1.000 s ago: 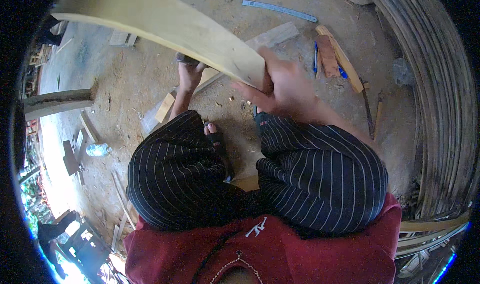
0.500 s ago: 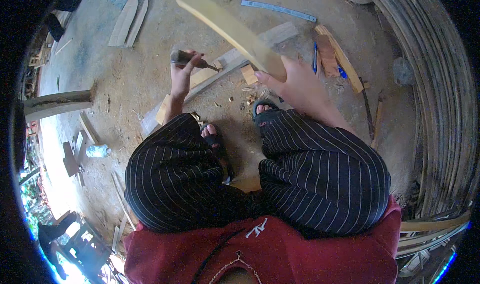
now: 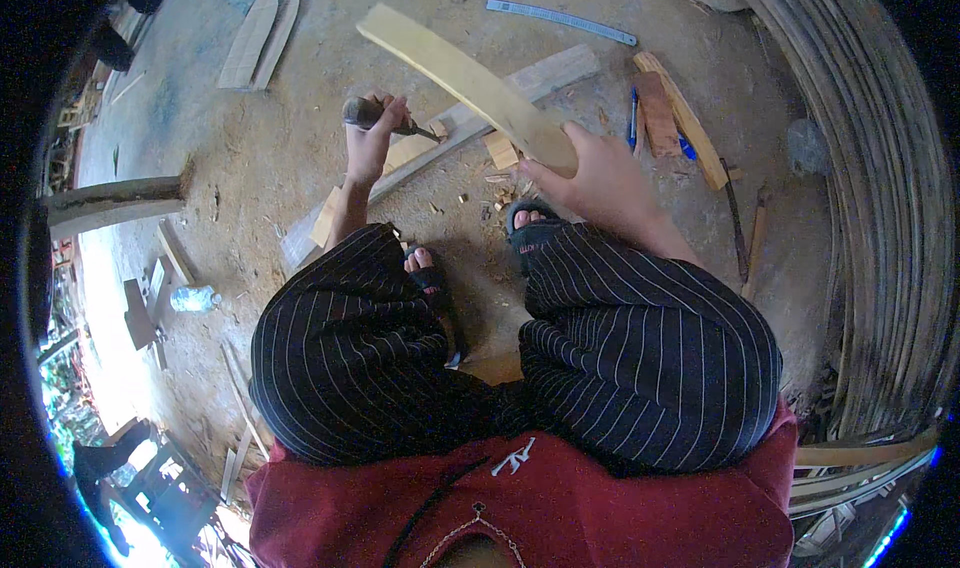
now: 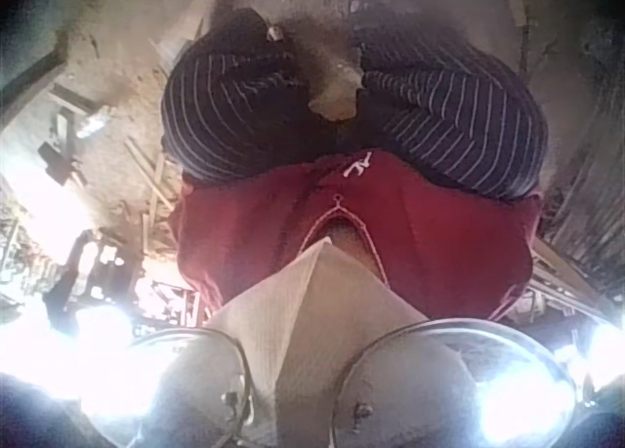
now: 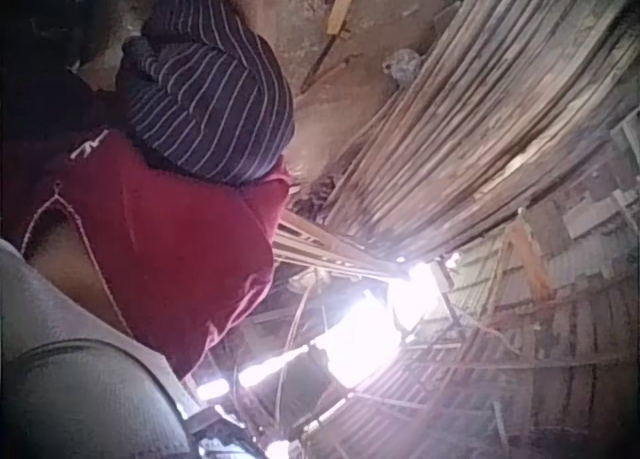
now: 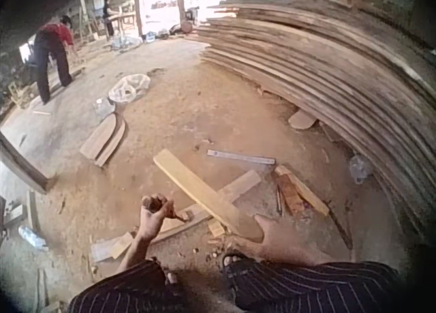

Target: Using a chisel to carve and shape a curved wooden piece while sitting.

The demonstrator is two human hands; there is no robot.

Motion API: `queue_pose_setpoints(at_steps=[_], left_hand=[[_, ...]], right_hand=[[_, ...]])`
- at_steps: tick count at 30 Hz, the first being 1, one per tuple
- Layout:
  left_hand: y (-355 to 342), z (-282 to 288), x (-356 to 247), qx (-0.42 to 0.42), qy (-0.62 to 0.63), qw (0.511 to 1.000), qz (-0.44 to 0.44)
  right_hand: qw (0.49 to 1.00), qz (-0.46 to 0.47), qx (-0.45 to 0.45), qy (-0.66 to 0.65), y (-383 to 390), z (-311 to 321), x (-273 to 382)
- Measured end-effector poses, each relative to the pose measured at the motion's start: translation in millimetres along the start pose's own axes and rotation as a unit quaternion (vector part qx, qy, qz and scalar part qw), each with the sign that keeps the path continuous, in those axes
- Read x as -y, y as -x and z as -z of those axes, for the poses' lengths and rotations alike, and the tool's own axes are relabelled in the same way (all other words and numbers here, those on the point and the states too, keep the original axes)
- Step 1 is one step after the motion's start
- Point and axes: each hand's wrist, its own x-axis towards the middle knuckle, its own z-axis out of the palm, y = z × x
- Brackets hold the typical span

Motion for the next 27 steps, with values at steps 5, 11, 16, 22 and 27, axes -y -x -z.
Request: queue_pose_setpoints(at_steps=[5,11,16,22,27], left_hand=[[-2,2,14,0.018,0.025,0.999,0.039],[-1,-1,9,0.010,0.026,0.999,0.040],[2,-4,8,-0.019,-0.062,0.997,-0.041],[-3,-3,13,-0.010,0.045,0.998,0.041],[1,-4,9,-0.032,-0.082,0.996,-0.029]], right_hand=[[0.992,0.104,-0.048,-0.053,-4,34,5],[0.967,0.234,-0.098,-0.040,-10,34,27],[0.965,0.083,0.150,0.200,-5,43,52],[0.949,0.195,-0.108,-0.224,-2,21,47],[0.989,0.112,0.054,0.075,-8,3,24]])
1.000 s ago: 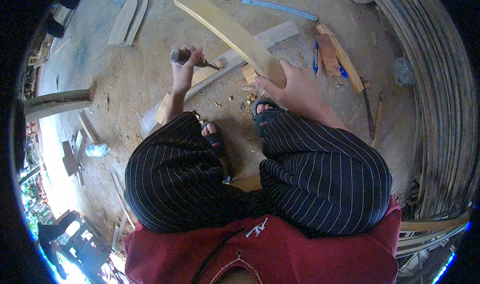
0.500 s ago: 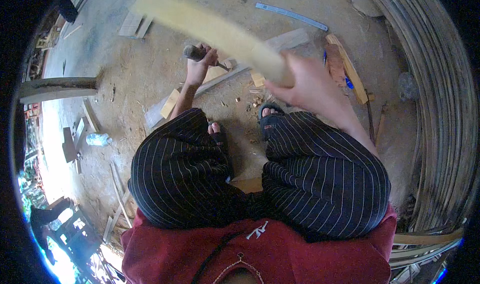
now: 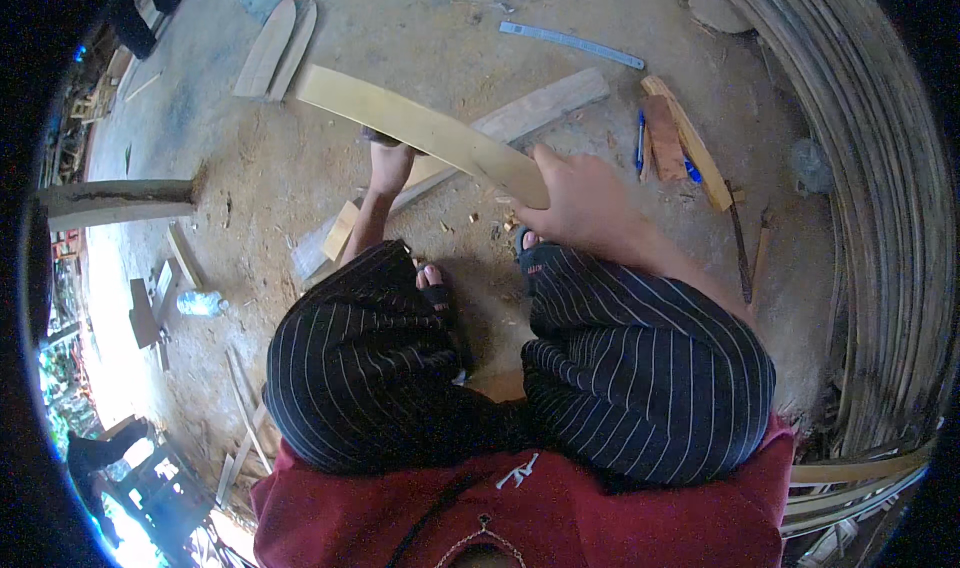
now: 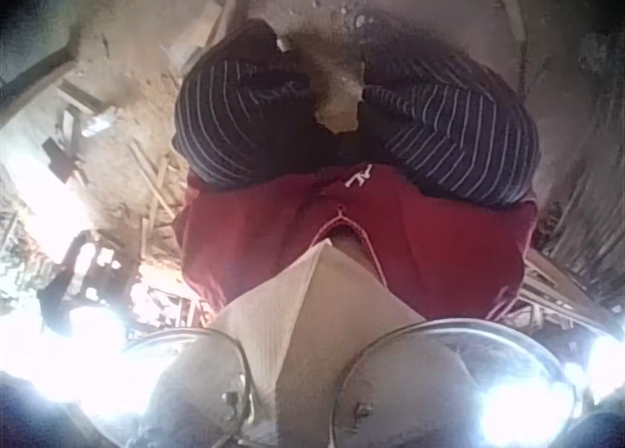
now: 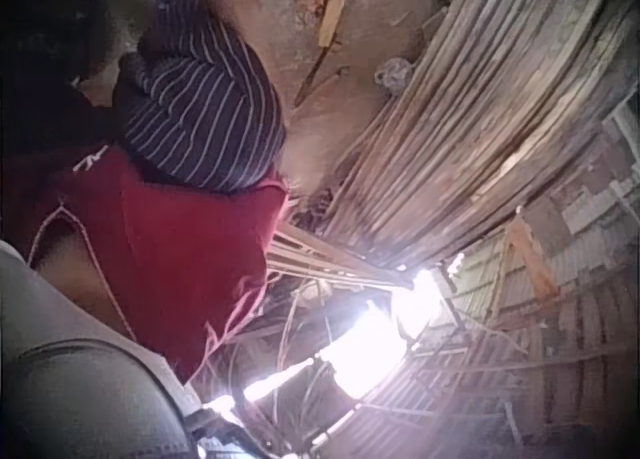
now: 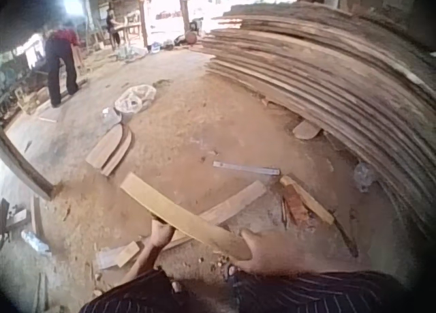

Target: Using a chisel to carve and shape a curved wooden piece while sitting.

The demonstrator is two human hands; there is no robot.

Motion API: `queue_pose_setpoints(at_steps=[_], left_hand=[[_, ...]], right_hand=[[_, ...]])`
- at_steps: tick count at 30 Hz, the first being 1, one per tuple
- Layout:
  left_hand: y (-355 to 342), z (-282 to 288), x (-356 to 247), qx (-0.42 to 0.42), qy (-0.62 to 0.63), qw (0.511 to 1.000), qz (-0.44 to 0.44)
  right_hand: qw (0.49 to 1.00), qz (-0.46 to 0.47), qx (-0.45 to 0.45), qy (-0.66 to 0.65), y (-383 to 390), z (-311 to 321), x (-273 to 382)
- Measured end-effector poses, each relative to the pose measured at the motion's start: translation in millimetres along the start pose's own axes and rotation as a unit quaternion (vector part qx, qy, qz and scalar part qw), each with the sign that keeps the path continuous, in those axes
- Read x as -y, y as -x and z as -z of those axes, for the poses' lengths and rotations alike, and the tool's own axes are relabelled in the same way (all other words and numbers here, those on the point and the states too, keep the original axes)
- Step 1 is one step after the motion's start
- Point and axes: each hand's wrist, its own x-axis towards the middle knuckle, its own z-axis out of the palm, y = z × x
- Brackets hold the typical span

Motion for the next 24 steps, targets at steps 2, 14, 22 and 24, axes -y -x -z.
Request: queue_pose_setpoints(at_steps=[2,14,22,24], left_hand=[[2,1,0,0.009,0.051,0.997,0.062],[5,-1,13,-0.018,0.003,0.999,-0.035],[3,-6,2,0.002,0.043,0.999,0.011],[2,-7,7,0.011,0.097,0.995,0.019]], right_hand=[[0.999,-0.002,-0.032,-0.024,2,-1,-1],[0.981,0.091,-0.157,0.072,-6,-2,-8],[0.981,0.058,-0.057,0.174,-18,30,2],[0.980,0.047,-0.102,0.165,-16,38,4]])
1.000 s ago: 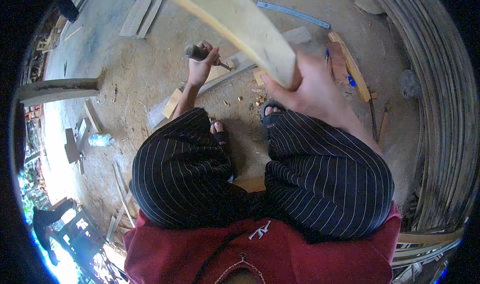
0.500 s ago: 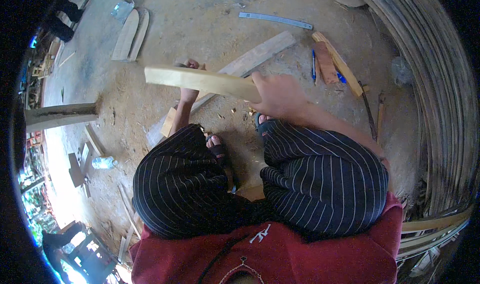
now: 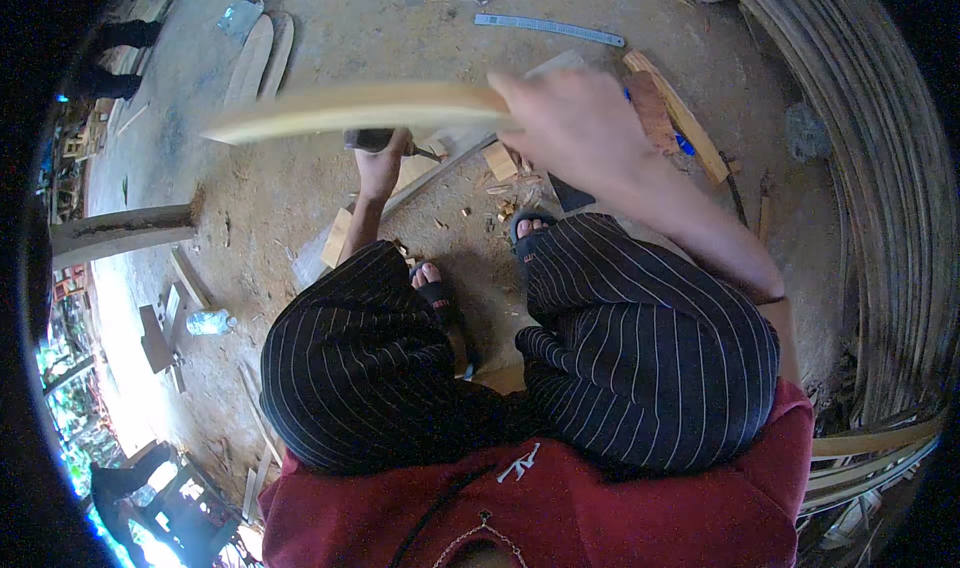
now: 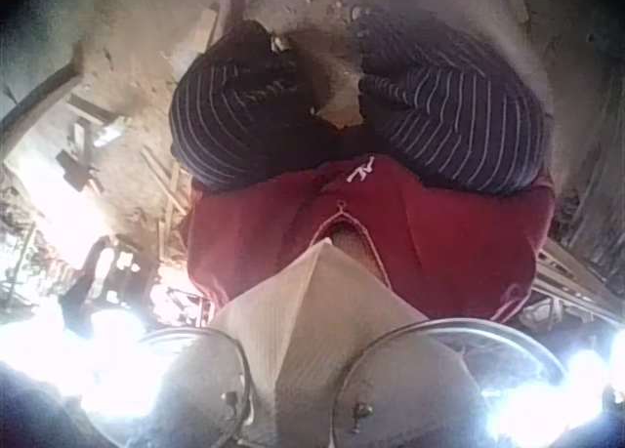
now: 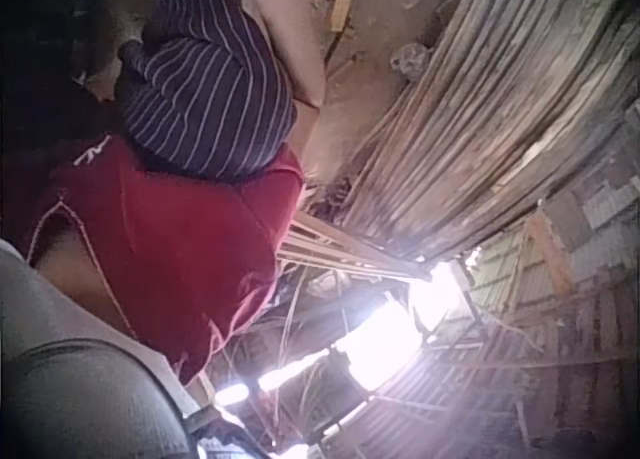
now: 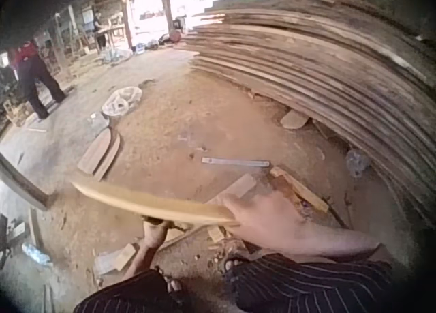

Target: Using a chisel to carve and shape a curved wooden piece while sitting.

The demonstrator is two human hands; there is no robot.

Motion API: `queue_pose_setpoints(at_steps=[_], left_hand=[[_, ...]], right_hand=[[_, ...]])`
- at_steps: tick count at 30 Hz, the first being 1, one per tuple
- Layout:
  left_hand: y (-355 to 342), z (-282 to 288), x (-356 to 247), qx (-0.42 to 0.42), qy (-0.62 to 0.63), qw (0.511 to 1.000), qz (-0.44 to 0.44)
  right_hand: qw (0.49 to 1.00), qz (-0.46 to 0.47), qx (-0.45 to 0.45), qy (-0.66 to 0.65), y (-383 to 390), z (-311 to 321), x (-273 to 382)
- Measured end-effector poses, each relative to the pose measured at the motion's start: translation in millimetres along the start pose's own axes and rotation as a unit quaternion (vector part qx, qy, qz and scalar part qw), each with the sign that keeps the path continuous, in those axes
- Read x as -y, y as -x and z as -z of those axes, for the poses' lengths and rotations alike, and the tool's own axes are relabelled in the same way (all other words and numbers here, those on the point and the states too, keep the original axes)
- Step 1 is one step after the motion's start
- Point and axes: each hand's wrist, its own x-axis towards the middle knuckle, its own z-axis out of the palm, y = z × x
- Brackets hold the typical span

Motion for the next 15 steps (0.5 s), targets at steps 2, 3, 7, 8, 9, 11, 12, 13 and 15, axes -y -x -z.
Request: queue_pose_setpoints(at_steps=[2,3,7,8,9,11,12,13,15], left_hand=[[-1,1,3,0.009,0.003,1.000,0.011],[-2,2,4,0.005,-0.003,1.000,0.015],[-1,5,6,-0.009,-0.092,0.995,-0.030],[-2,6,6,-0.001,-0.096,0.994,-0.049],[-1,6,6,-0.004,-0.094,0.994,-0.063],[-1,5,6,0.018,-0.063,0.998,-0.012],[-1,4,7,0.007,0.011,1.000,-0.007],[-1,3,7,-0.003,-0.001,1.000,-0.002],[-1,2,7,0.011,0.045,0.999,-0.004]], right_hand=[[0.999,-0.017,-0.027,-0.021,-1,2,2],[0.992,0.008,-0.095,-0.081,-2,1,2],[0.997,0.020,0.069,0.023,-10,-9,5],[0.997,0.030,0.064,0.020,-9,-10,3],[0.999,0.043,0.025,0.021,-10,-11,1],[0.997,0.021,-0.073,0.020,-9,-12,-3],[1.000,0.008,-0.029,0.009,-11,-13,-3],[0.996,0.010,-0.078,-0.044,-10,-13,-4],[0.987,0.008,-0.129,-0.095,-13,-15,-4]])
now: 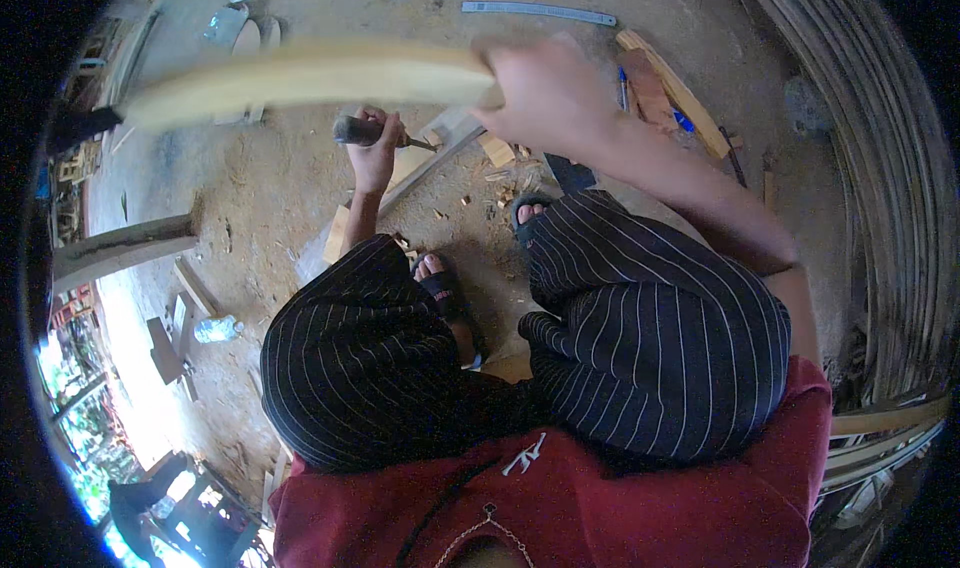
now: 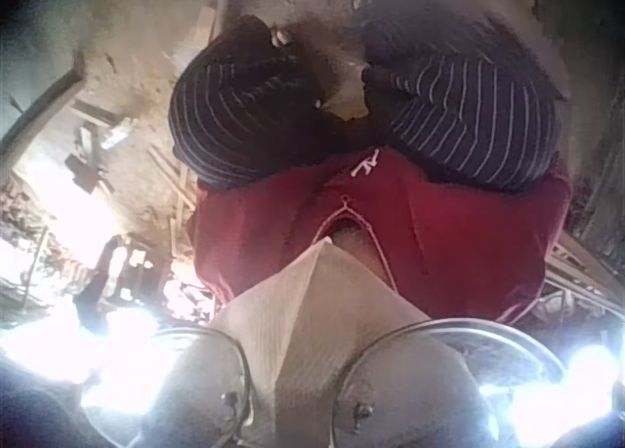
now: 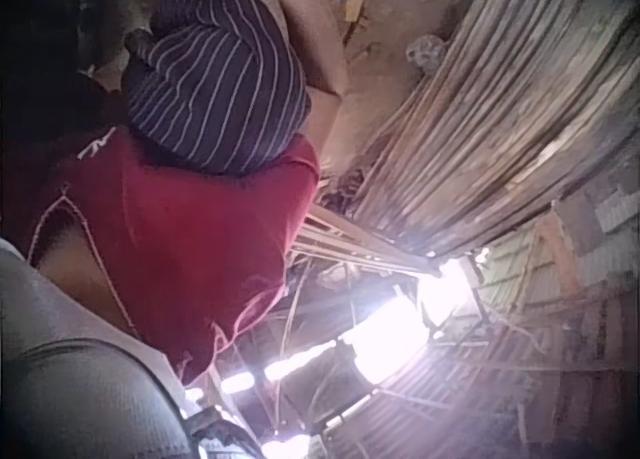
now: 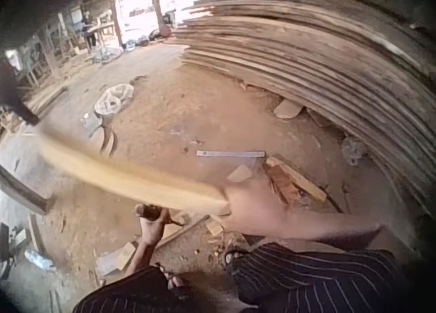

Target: Using a chisel to carve and shape a curved wooden piece while sitting.

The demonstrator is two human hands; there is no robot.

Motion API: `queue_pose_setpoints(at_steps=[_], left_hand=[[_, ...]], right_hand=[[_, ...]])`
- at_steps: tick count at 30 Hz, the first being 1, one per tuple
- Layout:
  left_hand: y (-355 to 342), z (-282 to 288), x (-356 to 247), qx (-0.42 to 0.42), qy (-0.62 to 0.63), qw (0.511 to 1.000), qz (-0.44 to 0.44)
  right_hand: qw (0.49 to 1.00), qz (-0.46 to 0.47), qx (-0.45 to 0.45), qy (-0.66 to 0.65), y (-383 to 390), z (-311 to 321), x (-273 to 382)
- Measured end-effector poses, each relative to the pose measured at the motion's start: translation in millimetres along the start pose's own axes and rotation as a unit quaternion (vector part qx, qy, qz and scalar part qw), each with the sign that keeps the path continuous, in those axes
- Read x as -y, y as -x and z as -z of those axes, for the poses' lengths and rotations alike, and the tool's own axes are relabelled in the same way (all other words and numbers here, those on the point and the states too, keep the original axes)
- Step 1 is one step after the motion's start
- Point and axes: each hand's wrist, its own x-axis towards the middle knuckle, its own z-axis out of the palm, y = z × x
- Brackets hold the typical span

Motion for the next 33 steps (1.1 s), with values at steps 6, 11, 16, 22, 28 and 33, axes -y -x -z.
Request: queue_pose_setpoints(at_steps=[6,11,16,22,28,33], left_hand=[[2,0,1,0.002,0.004,1.000,0.010],[2,2,3,0.016,-0.061,0.998,0.000],[2,2,5,0.004,-0.029,1.000,-0.007],[5,-1,4,0.000,-0.087,0.996,0.010],[6,-1,1,0.000,-0.026,1.000,0.011],[3,-1,-1,0.003,-0.104,0.994,0.020]], right_hand=[[0.991,-0.009,0.053,0.124,3,-4,-4],[0.997,-0.011,0.071,0.028,4,-7,-5],[0.997,-0.027,0.051,0.059,3,-10,-10],[0.975,-0.008,0.211,0.065,2,-11,-8],[0.998,-0.005,-0.039,-0.046,3,-5,-4],[0.979,-0.045,0.167,0.109,6,-5,-2]])
